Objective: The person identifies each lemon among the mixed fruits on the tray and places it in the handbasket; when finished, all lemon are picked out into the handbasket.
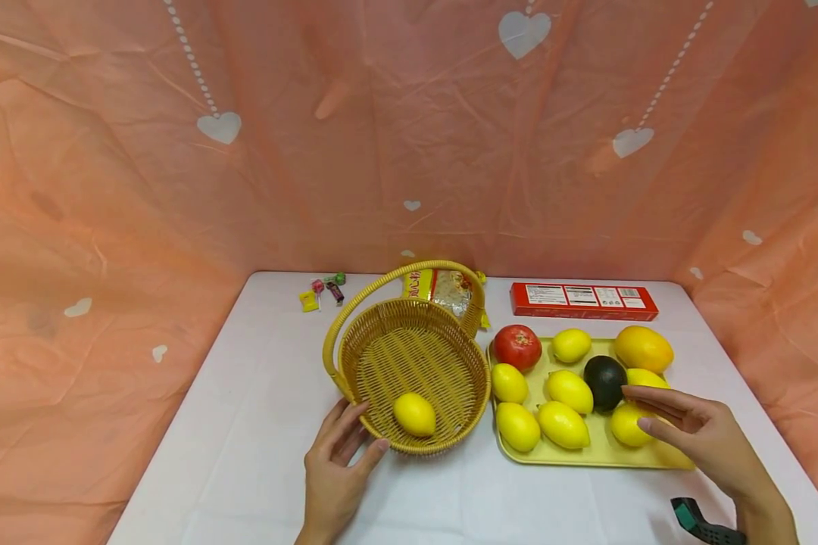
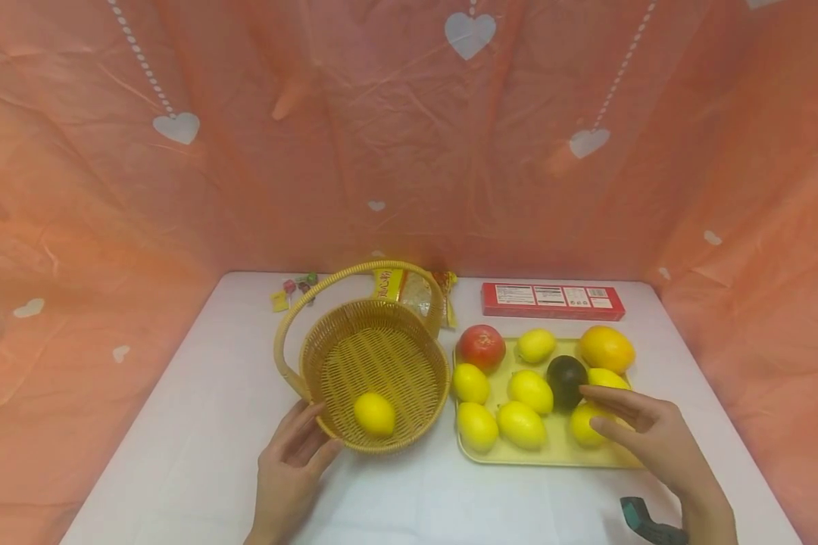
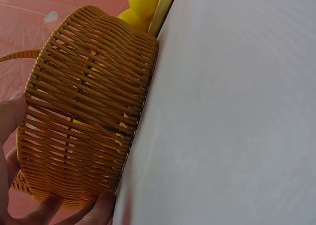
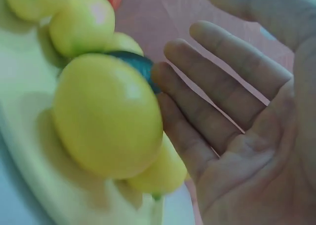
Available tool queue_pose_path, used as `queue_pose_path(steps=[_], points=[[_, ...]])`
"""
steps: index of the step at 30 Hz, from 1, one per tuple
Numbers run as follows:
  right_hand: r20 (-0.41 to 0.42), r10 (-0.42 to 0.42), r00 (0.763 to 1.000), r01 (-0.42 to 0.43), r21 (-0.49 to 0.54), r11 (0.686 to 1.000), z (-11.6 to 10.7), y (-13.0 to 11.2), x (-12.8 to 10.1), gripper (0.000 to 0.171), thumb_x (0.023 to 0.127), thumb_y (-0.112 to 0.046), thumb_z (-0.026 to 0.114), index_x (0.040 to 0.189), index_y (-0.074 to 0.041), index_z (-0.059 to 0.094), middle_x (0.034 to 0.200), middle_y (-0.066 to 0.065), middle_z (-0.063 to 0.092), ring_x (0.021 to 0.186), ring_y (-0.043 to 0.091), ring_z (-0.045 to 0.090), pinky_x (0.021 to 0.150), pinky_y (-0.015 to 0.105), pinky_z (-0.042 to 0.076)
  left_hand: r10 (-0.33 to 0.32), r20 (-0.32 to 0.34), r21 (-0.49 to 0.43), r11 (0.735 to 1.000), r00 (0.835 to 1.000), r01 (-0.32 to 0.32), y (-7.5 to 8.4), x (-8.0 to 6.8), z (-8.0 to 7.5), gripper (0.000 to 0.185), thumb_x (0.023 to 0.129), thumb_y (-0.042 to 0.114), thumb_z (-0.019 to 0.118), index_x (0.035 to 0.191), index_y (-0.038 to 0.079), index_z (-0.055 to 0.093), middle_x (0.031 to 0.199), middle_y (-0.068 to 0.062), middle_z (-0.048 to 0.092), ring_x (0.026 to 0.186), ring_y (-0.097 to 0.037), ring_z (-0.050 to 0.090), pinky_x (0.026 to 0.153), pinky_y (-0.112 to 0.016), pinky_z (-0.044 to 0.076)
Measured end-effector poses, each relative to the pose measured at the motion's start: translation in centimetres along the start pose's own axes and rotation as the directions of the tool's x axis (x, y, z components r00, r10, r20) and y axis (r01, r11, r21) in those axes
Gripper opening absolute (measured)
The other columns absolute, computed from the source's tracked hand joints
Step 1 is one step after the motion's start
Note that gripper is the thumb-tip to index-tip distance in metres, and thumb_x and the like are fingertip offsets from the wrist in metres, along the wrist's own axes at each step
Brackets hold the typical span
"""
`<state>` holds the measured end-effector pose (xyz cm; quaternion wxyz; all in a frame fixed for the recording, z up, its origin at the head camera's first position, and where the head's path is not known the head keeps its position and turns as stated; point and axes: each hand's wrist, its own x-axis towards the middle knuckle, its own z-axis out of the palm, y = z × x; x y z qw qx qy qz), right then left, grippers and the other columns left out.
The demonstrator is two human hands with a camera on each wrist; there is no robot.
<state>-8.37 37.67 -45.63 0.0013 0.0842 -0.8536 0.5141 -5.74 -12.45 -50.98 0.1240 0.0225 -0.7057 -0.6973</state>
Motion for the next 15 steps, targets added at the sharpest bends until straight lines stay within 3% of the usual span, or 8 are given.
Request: queue_pose_path(steps=[7, 15], points=[[-0.078, 0.067, 0.995, -0.073, -0.083, 0.994, -0.8, 1.0, -1.0, 0.042, 0.101, -0.002, 0.078, 0.141, 0.008, 0.068, 0.128, -0.026, 0.076, 0.122, -0.023, 0.057, 0.097, -0.006, 0.047, 0.008, 0.007, -0.006, 1.0, 1.0, -0.008, 0.0, 0.0, -0.1, 0.06, 0.084, -0.01, 0.089, 0.141, -0.006, 0.069, 0.165, -0.022, 0.045, 0.139, -0.012, 0.062, 0.11, -0.028, 0.06], [-0.109, 0.136, 0.985, -0.154, -0.173, 0.973, 0.0, 2.4, -1.5, 0.049, 0.098, -0.016, 0.086, 0.141, 0.002, 0.071, 0.122, -0.038, 0.07, 0.113, -0.03, 0.052, 0.09, -0.008, 0.046, 0.026, 0.008, -0.003, 1.0, 1.0, -0.026, 0.0, -0.1, 0.0, 0.059, 0.085, -0.01, 0.089, 0.141, -0.008, 0.068, 0.165, -0.025, 0.044, 0.138, -0.008, 0.062, 0.109, -0.026, 0.061]])
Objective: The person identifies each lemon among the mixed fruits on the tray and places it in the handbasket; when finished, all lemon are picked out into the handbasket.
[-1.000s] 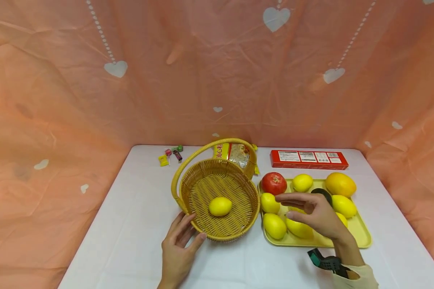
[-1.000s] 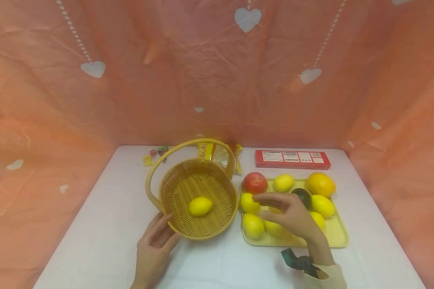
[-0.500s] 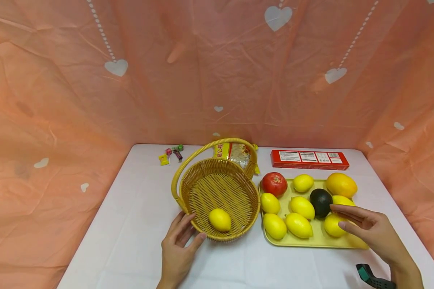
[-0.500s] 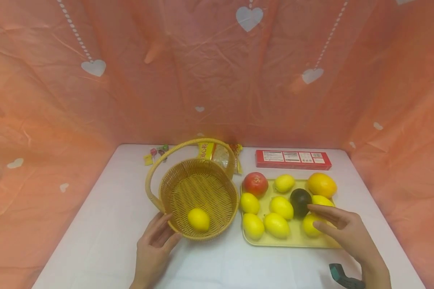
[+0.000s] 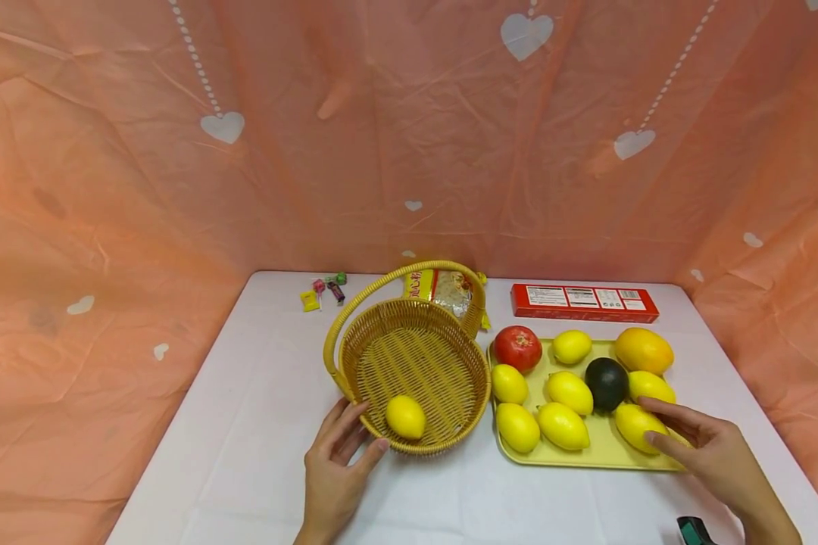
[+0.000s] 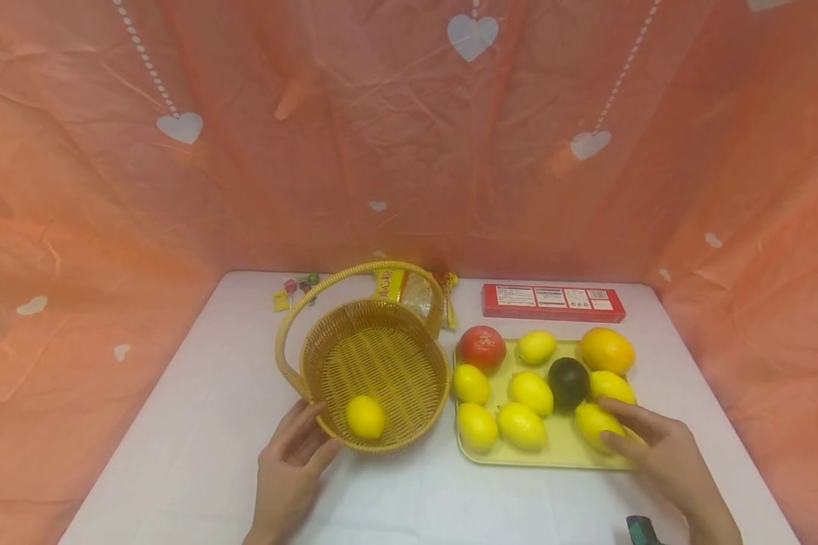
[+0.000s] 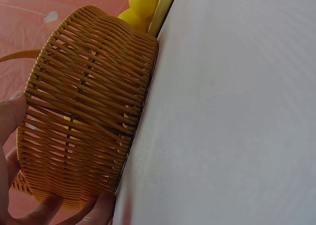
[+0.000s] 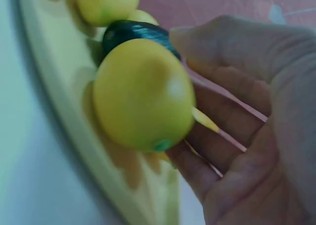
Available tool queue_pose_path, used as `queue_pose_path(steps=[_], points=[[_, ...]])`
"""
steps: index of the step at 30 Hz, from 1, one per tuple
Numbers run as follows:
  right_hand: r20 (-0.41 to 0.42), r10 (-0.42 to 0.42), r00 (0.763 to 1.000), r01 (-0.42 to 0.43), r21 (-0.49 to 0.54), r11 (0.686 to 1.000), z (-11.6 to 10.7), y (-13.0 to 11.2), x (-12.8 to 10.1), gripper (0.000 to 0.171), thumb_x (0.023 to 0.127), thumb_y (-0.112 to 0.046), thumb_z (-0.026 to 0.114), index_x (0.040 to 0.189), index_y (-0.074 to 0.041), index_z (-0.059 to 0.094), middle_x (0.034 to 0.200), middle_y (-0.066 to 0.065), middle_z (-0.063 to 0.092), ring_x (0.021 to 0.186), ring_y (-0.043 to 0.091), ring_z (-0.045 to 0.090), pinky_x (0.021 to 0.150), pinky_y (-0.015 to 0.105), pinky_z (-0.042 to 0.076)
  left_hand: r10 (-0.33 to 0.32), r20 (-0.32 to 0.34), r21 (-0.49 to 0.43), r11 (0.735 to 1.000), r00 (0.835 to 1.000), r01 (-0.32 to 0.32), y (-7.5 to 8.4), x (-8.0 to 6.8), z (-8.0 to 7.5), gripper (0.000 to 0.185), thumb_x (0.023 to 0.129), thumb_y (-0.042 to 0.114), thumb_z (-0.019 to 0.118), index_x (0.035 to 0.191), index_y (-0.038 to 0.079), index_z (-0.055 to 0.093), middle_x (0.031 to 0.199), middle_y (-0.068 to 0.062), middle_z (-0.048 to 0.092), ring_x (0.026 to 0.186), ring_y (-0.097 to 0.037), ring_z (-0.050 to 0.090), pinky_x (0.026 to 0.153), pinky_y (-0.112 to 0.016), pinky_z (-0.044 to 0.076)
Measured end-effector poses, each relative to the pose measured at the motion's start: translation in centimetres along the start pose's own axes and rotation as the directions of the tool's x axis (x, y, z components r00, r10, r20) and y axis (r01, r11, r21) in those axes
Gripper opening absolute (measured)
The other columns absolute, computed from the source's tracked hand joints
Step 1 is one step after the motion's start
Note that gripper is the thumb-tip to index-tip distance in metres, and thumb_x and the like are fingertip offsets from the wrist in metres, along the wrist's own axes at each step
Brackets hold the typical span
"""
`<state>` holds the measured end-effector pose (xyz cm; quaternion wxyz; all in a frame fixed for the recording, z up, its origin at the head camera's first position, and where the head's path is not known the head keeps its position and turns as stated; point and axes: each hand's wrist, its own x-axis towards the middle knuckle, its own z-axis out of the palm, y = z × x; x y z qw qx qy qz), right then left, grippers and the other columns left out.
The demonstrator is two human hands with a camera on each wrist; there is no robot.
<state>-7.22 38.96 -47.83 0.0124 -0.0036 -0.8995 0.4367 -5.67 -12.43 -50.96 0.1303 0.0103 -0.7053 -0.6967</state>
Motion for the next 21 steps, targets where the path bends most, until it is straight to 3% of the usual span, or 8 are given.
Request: queue_pose_path(steps=[8, 13, 17, 21], points=[[0.014, 0.051, 0.999, -0.05, -0.046, 0.998, 0.9, 0.4, -0.6, 0.059, 0.095, -0.022, 0.089, 0.145, 0.002, 0.067, 0.121, -0.047, 0.056, 0.106, -0.028, 0.05, 0.082, -0.003, 0.053, 0.006, 0.007, -0.001, 1.0, 1.0, -0.006, 0.1, -0.1, 0.0, 0.059, 0.086, -0.009, 0.088, 0.142, -0.008, 0.067, 0.164, -0.027, 0.044, 0.136, -0.005, 0.062, 0.109, -0.026, 0.061], [0.02, 0.031, 0.999, -0.031, -0.019, 0.999, 0.7, -0.7, -0.5, 0.06, 0.095, -0.014, 0.088, 0.146, 0.006, 0.064, 0.12, -0.046, 0.056, 0.105, -0.024, 0.056, 0.08, 0.0, 0.057, -0.004, 0.007, -0.001, 1.0, 1.0, 0.004, 0.1, 0.0, 0.0, 0.061, 0.085, -0.01, 0.089, 0.142, -0.007, 0.068, 0.165, -0.024, 0.045, 0.138, -0.005, 0.061, 0.109, -0.027, 0.061], [0.036, -0.057, 0.998, 0.055, 0.047, 0.997, 0.6, -2.7, -0.2, 0.056, 0.097, -0.006, 0.084, 0.146, 0.007, 0.062, 0.124, -0.04, 0.063, 0.108, -0.017, 0.063, 0.085, 0.003, 0.06, -0.005, 0.007, -0.004, 1.0, 1.0, 0.005, 0.0, 0.1, 0.0, 0.061, 0.085, -0.01, 0.089, 0.142, -0.007, 0.068, 0.165, -0.022, 0.045, 0.137, -0.006, 0.061, 0.11, -0.027, 0.061], [0.088, -0.174, 0.981, 0.164, 0.111, 0.98, 1.3, -5.0, 0.5, 0.05, 0.1, 0.0, 0.079, 0.147, 0.002, 0.063, 0.132, -0.027, 0.069, 0.113, -0.008, 0.069, 0.092, 0.007, 0.061, -0.009, 0.005, -0.015, 1.0, 1.0, 0.009, 0.1, 0.1, 0.0, 0.061, 0.084, -0.01, 0.089, 0.141, -0.007, 0.068, 0.165, -0.022, 0.045, 0.138, -0.009, 0.062, 0.11, -0.028, 0.06]])
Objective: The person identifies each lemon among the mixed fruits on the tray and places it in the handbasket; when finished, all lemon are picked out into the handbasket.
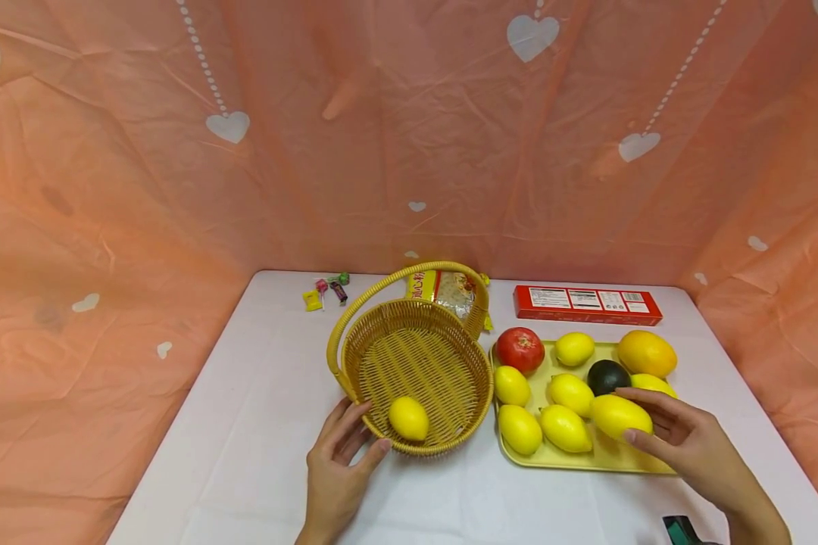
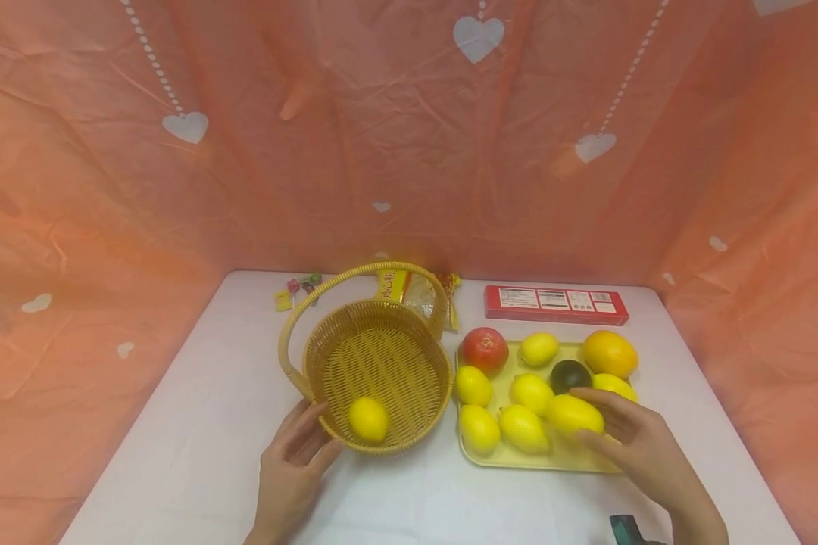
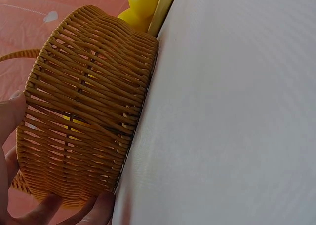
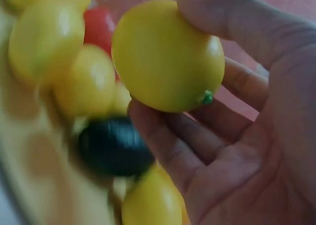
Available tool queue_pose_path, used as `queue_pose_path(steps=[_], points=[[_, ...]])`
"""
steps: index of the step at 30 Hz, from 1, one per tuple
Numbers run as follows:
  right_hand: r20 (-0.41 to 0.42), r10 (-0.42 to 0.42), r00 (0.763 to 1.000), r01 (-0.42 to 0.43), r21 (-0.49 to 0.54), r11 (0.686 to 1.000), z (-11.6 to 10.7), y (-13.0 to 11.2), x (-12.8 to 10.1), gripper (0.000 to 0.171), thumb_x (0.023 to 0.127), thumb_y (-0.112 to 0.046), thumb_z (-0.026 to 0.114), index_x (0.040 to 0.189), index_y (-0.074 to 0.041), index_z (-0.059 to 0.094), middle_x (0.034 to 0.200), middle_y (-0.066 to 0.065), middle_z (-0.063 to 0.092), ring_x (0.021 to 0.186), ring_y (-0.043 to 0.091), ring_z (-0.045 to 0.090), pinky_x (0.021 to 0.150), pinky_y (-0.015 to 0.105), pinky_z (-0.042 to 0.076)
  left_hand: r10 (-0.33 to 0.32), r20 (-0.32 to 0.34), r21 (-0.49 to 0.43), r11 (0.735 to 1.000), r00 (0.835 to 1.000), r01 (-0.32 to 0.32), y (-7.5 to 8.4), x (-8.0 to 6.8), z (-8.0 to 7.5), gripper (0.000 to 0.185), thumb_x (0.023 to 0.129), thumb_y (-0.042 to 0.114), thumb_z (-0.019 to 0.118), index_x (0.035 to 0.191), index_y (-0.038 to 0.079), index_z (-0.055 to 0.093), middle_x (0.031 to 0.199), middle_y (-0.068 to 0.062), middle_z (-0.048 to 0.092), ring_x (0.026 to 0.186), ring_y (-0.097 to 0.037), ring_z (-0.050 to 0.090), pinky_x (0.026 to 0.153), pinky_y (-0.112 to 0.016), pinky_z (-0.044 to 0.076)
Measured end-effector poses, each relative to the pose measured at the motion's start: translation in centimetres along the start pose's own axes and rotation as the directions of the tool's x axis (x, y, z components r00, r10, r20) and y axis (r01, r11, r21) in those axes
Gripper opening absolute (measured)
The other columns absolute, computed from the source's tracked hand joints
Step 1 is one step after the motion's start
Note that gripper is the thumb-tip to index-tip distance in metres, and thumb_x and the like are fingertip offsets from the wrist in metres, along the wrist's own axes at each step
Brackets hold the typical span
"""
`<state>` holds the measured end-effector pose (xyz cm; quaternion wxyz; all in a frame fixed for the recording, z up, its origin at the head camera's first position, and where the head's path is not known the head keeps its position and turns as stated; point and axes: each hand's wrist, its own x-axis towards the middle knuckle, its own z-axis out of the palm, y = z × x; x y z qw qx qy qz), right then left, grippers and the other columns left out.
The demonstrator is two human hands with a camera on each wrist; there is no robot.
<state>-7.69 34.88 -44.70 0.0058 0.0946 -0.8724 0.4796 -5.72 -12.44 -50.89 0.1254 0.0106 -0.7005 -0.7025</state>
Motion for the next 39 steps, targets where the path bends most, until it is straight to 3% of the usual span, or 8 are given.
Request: queue_pose_path(steps=[5, 9, 13, 21, 26, 30, 39], points=[[0.093, -0.045, 0.995, 0.04, 0.05, 0.998, 2.2, -2.4, 2.0, 0.047, 0.101, -0.005, 0.078, 0.146, -0.005, 0.066, 0.134, -0.02, 0.071, 0.116, -0.001, 0.07, 0.097, 0.009, 0.06, -0.004, -0.002, -0.006, 1.0, 1.0, 0.004, 0.2, 0.0, 0.1, 0.061, 0.084, -0.011, 0.089, 0.141, -0.007, 0.068, 0.165, -0.022, 0.045, 0.138, -0.01, 0.062, 0.11, -0.028, 0.061], [0.177, -0.129, 0.976, 0.105, 0.139, 0.985, 4.5, -3.9, 4.1, 0.046, 0.099, -0.003, 0.079, 0.144, -0.005, 0.068, 0.136, -0.006, 0.074, 0.119, 0.007, 0.072, 0.102, 0.015, 0.061, -0.006, -0.004, -0.001, 1.0, 1.0, 0.006, 0.2, -0.1, 0.1, 0.061, 0.084, -0.01, 0.089, 0.142, -0.007, 0.068, 0.165, -0.022, 0.045, 0.139, -0.008, 0.061, 0.11, -0.028, 0.061], [0.252, -0.225, 0.941, 0.172, 0.217, 0.961, 6.8, -5.2, 6.1, 0.046, 0.098, -0.003, 0.08, 0.142, -0.008, 0.069, 0.139, 0.005, 0.073, 0.121, 0.013, 0.072, 0.106, 0.019, 0.062, -0.002, -0.002, 0.004, 1.0, 1.0, 0.002, 0.1, -0.1, 0.1, 0.061, 0.085, -0.01, 0.089, 0.142, -0.007, 0.068, 0.165, -0.024, 0.044, 0.137, -0.005, 0.061, 0.11, -0.027, 0.061], [0.411, -0.296, 0.862, 0.181, 0.296, 0.938, 11.1, -7.5, 8.8, 0.044, 0.099, -0.011, 0.082, 0.141, -0.015, 0.072, 0.137, 0.005, 0.075, 0.12, 0.016, 0.072, 0.108, 0.024, 0.063, -0.019, 0.0, 0.009, 1.0, 1.0, 0.019, 0.1, -0.1, 0.0, 0.062, 0.085, -0.008, 0.09, 0.142, -0.005, 0.068, 0.166, -0.023, 0.043, 0.138, -0.004, 0.061, 0.11, -0.026, 0.06], [0.439, -0.348, 0.828, 0.269, 0.233, 0.935, 13.1, -8.7, 9.5, 0.042, 0.098, -0.018, 0.085, 0.139, -0.017, 0.075, 0.134, -0.001, 0.077, 0.114, 0.014, 0.071, 0.102, 0.024, 0.065, -0.012, -0.006, 0.016, 1.0, 1.0, 0.012, 0.2, -0.1, 0.0, 0.061, 0.085, -0.008, 0.09, 0.142, -0.005, 0.068, 0.166, -0.025, 0.043, 0.137, -0.005, 0.061, 0.11, -0.026, 0.06], [0.48, -0.336, 0.81, 0.301, 0.152, 0.941, 14.4, -9.6, 9.9, 0.045, 0.096, -0.025, 0.087, 0.139, -0.017, 0.075, 0.132, -0.006, 0.078, 0.109, 0.012, 0.07, 0.097, 0.026, 0.066, 0.0, -0.009, 0.02, 1.0, 1.0, 0.0, 0.2, -0.1, 0.1, 0.059, 0.086, -0.008, 0.089, 0.141, -0.007, 0.068, 0.165, -0.027, 0.044, 0.137, -0.005, 0.061, 0.109, -0.025, 0.061], [0.531, -0.28, 0.799, 0.322, 0.015, 0.947, 17.8, -11.7, 10.7, 0.041, 0.094, -0.029, 0.087, 0.132, -0.021, 0.078, 0.128, -0.007, 0.078, 0.104, 0.006, 0.065, 0.094, 0.025, 0.063, -0.026, -0.005, 0.026, 0.999, 1.0, 0.026, 0.3, -0.1, 0.0, 0.06, 0.086, -0.007, 0.089, 0.142, -0.005, 0.068, 0.167, -0.023, 0.044, 0.14, -0.005, 0.058, 0.11, -0.025, 0.06]])
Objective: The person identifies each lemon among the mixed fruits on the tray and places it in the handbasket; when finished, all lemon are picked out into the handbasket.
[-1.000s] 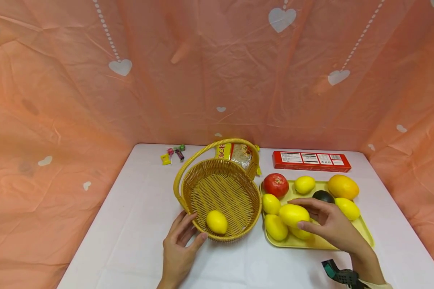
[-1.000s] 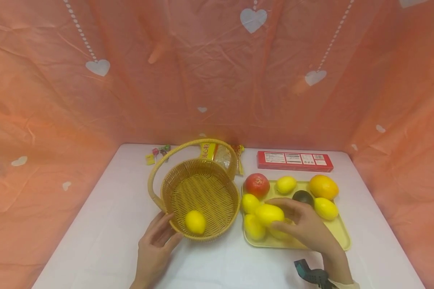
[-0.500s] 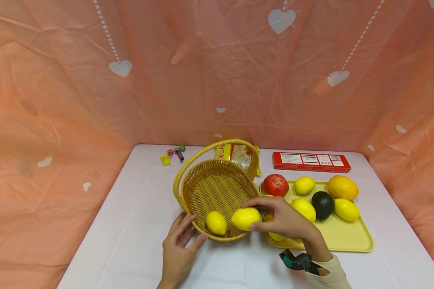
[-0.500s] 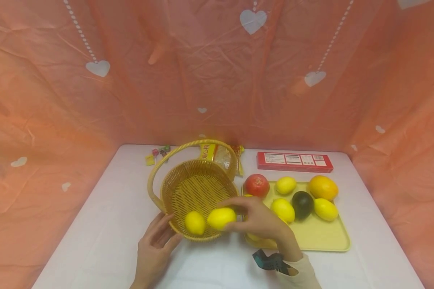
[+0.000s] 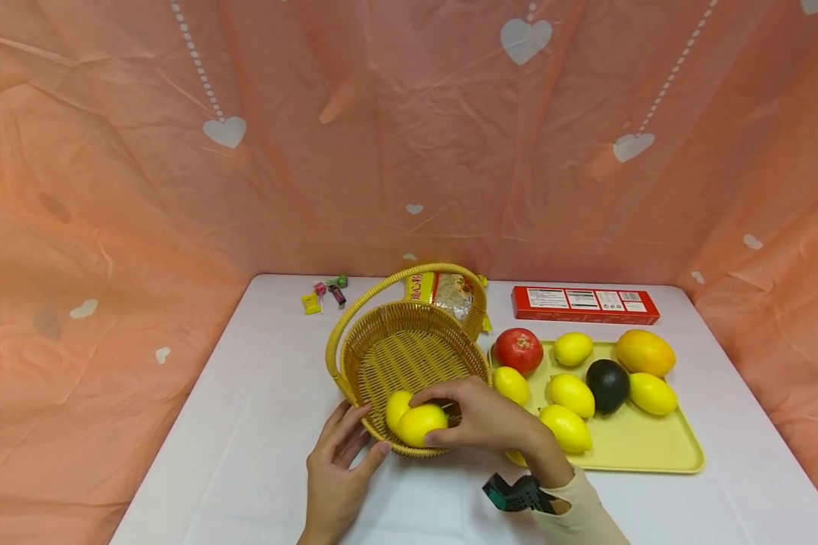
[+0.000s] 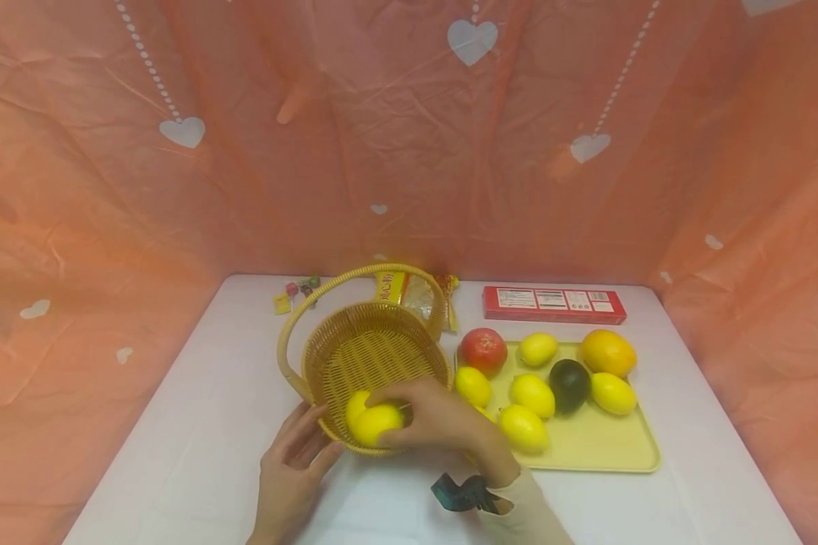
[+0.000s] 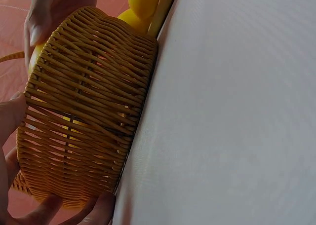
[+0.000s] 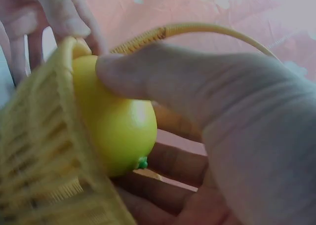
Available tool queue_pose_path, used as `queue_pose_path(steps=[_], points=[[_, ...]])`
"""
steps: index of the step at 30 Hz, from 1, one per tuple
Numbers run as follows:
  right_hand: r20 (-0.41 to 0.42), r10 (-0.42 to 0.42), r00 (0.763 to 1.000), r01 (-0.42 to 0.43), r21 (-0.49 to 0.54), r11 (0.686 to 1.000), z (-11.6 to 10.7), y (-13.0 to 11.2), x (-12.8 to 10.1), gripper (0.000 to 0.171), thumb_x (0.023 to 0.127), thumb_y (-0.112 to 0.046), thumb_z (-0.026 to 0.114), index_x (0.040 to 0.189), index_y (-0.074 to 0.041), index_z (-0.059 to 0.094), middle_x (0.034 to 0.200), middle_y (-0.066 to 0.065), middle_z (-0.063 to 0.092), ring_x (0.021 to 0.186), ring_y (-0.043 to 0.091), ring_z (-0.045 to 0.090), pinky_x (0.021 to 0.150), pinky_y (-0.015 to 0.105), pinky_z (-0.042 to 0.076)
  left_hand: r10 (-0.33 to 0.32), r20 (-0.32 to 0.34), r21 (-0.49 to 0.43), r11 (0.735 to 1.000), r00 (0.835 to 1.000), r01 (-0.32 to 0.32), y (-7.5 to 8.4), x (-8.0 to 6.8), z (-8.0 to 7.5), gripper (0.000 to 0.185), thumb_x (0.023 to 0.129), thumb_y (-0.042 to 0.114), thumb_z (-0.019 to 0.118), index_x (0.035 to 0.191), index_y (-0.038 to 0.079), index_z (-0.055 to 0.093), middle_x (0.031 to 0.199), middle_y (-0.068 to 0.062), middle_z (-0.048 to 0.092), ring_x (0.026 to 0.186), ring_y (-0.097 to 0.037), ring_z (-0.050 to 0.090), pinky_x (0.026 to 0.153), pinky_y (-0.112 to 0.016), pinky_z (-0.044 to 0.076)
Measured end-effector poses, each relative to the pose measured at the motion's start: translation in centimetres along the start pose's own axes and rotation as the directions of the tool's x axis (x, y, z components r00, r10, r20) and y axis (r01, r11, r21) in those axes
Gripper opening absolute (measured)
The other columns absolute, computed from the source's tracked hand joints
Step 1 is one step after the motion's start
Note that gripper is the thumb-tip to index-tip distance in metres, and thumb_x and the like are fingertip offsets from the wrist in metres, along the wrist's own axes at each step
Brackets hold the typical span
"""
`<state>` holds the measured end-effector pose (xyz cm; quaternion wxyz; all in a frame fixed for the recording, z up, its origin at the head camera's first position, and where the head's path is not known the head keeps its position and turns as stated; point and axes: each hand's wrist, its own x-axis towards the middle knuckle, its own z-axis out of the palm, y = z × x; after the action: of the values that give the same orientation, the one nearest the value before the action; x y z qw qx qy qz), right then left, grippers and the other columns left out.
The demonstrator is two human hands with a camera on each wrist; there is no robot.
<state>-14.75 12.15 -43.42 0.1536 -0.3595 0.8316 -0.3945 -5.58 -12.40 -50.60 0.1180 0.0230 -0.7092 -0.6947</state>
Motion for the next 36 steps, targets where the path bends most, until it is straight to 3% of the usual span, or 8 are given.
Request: queue_pose_path(steps=[3, 8, 11, 15, 18, 24, 28, 36], points=[[-0.014, 0.001, 1.0, -0.001, -0.017, 1.0, 0.8, -0.5, 0.9, 0.041, 0.093, -0.028, 0.088, 0.131, -0.02, 0.078, 0.127, -0.006, 0.078, 0.104, 0.007, 0.065, 0.093, 0.028, 0.063, -0.003, -0.002, 0.009, 1.0, 1.0, 0.003, -0.1, 0.0, 0.0, 0.06, 0.086, -0.007, 0.09, 0.142, -0.004, 0.069, 0.166, -0.022, 0.044, 0.14, -0.004, 0.058, 0.109, -0.024, 0.061], [-0.067, -0.01, 0.998, 0.01, 0.008, 1.0, 1.3, -1.3, 1.3, 0.045, 0.093, -0.026, 0.087, 0.136, -0.014, 0.077, 0.132, -0.001, 0.079, 0.117, 0.016, 0.072, 0.106, 0.033, 0.063, 0.005, -0.007, 0.005, 1.0, 1.0, -0.005, -0.2, 0.0, 0.1, 0.06, 0.085, -0.008, 0.09, 0.141, -0.004, 0.07, 0.166, -0.023, 0.045, 0.139, -0.006, 0.059, 0.109, -0.026, 0.061], [-0.091, -0.024, 0.996, 0.033, 0.094, 0.995, 0.7, -0.9, 0.7, 0.046, 0.094, -0.026, 0.088, 0.136, -0.012, 0.077, 0.133, 0.006, 0.079, 0.121, 0.025, 0.075, 0.109, 0.034, 0.063, 0.011, -0.007, 0.001, 1.0, 1.0, -0.011, -0.2, 0.0, 0.1, 0.06, 0.085, -0.008, 0.089, 0.141, -0.005, 0.069, 0.166, -0.024, 0.044, 0.139, -0.008, 0.06, 0.11, -0.026, 0.061], [-0.133, -0.05, 0.99, 0.081, 0.243, 0.967, -0.6, 0.5, -1.0, 0.044, 0.098, -0.019, 0.086, 0.138, -0.006, 0.075, 0.135, 0.011, 0.078, 0.124, 0.035, 0.074, 0.112, 0.045, 0.064, 0.012, -0.004, -0.002, 1.0, 1.0, -0.012, -0.2, 0.0, 0.1, 0.06, 0.086, -0.008, 0.089, 0.142, -0.006, 0.068, 0.166, -0.024, 0.043, 0.14, -0.009, 0.059, 0.11, -0.026, 0.06], [-0.178, -0.042, 0.983, 0.101, 0.338, 0.936, -1.8, 1.9, -2.8, 0.042, 0.099, -0.011, 0.083, 0.14, -0.005, 0.074, 0.138, 0.009, 0.077, 0.128, 0.035, 0.072, 0.114, 0.049, 0.062, 0.01, -0.003, -0.006, 1.0, 1.0, -0.01, -0.1, 0.0, 0.1, 0.061, 0.085, -0.008, 0.089, 0.142, -0.005, 0.068, 0.167, -0.023, 0.043, 0.142, -0.011, 0.058, 0.111, -0.026, 0.06], [-0.296, -0.025, 0.955, 0.147, 0.399, 0.905, -4.4, 4.6, -7.5, 0.043, 0.1, 0.005, 0.074, 0.142, 0.0, 0.07, 0.142, 0.007, 0.075, 0.132, 0.022, 0.071, 0.115, 0.036, 0.062, 0.01, 0.0, -0.01, 1.0, 1.0, -0.01, -0.2, 0.0, 0.0, 0.06, 0.085, -0.008, 0.089, 0.142, -0.005, 0.068, 0.166, -0.022, 0.044, 0.147, -0.026, 0.055, 0.111, -0.025, 0.059], [-0.38, 0.006, 0.925, 0.149, 0.378, 0.914, -6.0, 6.0, -11.1, 0.043, 0.099, 0.014, 0.067, 0.142, 0.008, 0.067, 0.141, 0.007, 0.075, 0.13, 0.015, 0.071, 0.112, 0.026, 0.061, 0.012, 0.003, -0.015, 1.0, 1.0, -0.012, -0.2, 0.0, 0.0, 0.06, 0.086, -0.008, 0.089, 0.142, -0.006, 0.068, 0.166, -0.022, 0.043, 0.149, -0.036, 0.051, 0.111, -0.025, 0.059], [-0.526, 0.137, 0.839, 0.064, 0.345, 0.936, -8.6, 8.6, -18.4, 0.042, 0.098, 0.023, 0.062, 0.14, 0.019, 0.061, 0.137, -0.002, 0.078, 0.125, 0.007, 0.073, 0.101, 0.018, 0.064, 0.012, -0.004, -0.007, 1.0, 1.0, -0.012, -0.3, 0.0, 0.1, 0.06, 0.086, -0.007, 0.089, 0.142, -0.005, 0.069, 0.166, -0.02, 0.044, 0.148, -0.031, 0.053, 0.111, -0.026, 0.06]])
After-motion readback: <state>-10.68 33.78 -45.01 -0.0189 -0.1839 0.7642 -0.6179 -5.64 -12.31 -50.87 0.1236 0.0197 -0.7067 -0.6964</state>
